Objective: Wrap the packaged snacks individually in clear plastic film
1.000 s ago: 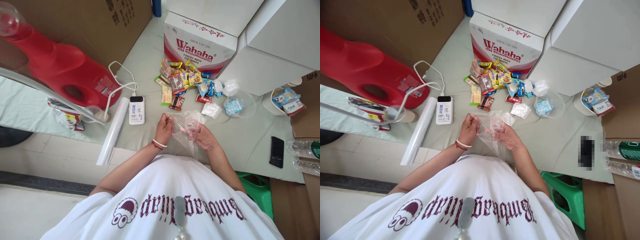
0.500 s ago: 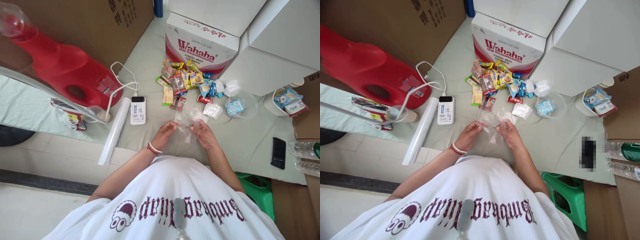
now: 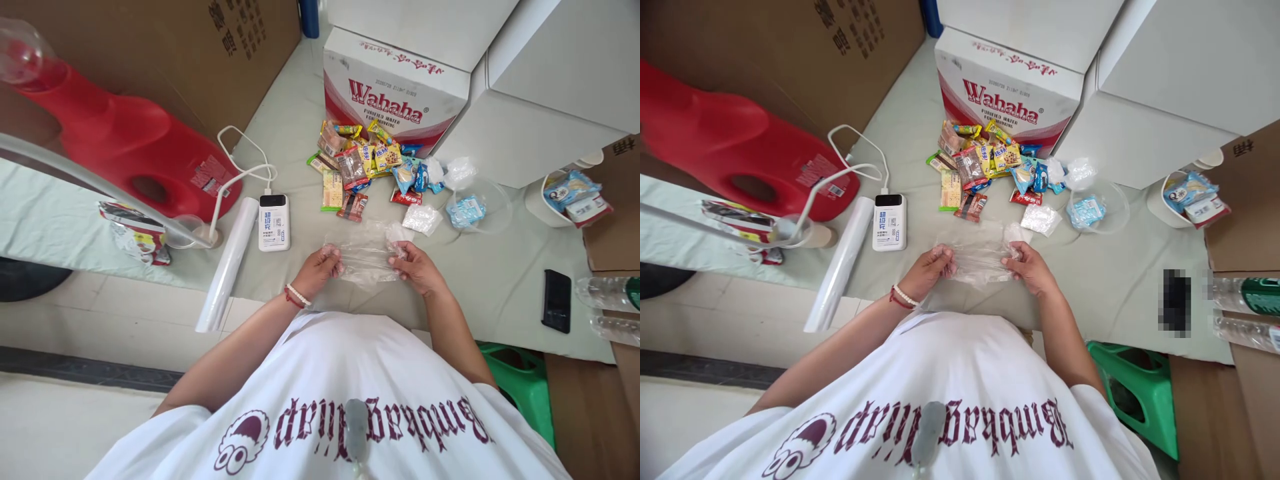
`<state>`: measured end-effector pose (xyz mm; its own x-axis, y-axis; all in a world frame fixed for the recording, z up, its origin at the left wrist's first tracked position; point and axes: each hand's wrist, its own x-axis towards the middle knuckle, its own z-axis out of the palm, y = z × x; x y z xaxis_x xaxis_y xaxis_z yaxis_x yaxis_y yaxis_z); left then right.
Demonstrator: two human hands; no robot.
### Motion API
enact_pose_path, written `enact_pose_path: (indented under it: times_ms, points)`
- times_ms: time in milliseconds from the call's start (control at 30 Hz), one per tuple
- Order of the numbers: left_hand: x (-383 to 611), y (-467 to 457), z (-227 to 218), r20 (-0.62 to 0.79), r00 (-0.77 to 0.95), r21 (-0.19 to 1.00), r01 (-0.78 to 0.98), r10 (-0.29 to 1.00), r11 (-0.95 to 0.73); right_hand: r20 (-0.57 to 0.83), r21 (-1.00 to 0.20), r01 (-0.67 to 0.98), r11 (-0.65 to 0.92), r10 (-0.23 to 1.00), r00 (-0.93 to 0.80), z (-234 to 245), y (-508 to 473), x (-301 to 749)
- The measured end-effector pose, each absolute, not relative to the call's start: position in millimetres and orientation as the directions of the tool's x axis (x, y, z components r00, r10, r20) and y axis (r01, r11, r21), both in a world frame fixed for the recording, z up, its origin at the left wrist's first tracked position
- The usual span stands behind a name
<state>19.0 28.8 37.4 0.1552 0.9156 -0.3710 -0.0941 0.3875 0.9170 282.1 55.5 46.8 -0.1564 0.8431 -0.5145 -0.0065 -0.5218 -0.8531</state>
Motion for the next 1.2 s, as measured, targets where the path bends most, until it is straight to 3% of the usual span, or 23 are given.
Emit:
enact_pose_path:
  times_ms: [200,367,467,567,600,667,733,800,900,1000,1100,1200]
  points:
    - [3.0,21.9,43.5,-0.387,0.155,0.911,-0.091,0.909,0.403,-0.528,-0.841,-0.057,-0.539,0.839,-0.132,57.6,65.2,317.7]
    - [-7.6,19.8,37.1,-0.558,0.099,0.816,-0.116,0.824,0.567,-0.476,-0.874,-0.097,-0.476,0.879,-0.019,63.9,81.2,329.9]
    - [-14.8,13.3,37.1,-0.523,-0.038,0.839,0.155,0.852,0.522,-0.452,-0.890,-0.065,-0.452,0.892,-0.016,58.5,87.7,330.7]
    - [-16.3,4.7,44.3,-0.270,-0.233,0.787,0.506,0.934,0.353,-0.428,-0.904,0.005,-0.428,0.904,0.001,45.1,87.9,325.8]
    - [-15.5,2.7,47.2,-0.147,-0.226,0.748,0.612,0.963,0.258,-0.422,-0.906,0.040,-0.421,0.907,0.000,39.9,86.7,324.1]
    - [-12.7,1.3,51.4,0.046,-0.024,0.664,0.748,0.999,-0.013,-0.410,-0.904,0.142,-0.403,0.912,-0.016,31.6,83.4,322.8]
    - [-9.1,4.0,51.8,0.058,0.273,0.652,0.718,0.960,-0.243,-0.388,-0.887,0.296,-0.355,0.920,-0.059,29.5,80.6,325.8]
    - [-4.8,9.8,49.1,-0.051,0.390,0.696,0.674,0.920,-0.247,-0.386,-0.830,0.481,-0.283,0.914,-0.129,35.6,79.5,332.2]
    - [5.2,19.7,44.0,-0.189,0.256,0.637,0.767,0.948,-0.080,-0.362,-0.688,0.704,-0.174,0.924,-0.126,53.0,82.4,338.8]
    - [17.9,26.1,40.9,-0.117,0.241,0.554,0.821,0.964,-0.138,-0.175,-0.602,0.797,-0.052,0.982,-0.068,60.9,90.7,332.8]
    - [23.8,28.5,36.7,-0.041,0.312,0.485,0.837,0.949,-0.254,-0.100,-0.608,0.786,0.110,0.972,-0.213,51.6,102.5,324.3]
    - [15.4,27.6,29.3,-0.081,0.307,0.368,0.893,0.948,-0.258,0.029,-0.531,0.834,0.149,0.987,-0.158,41.7,110.1,327.1]
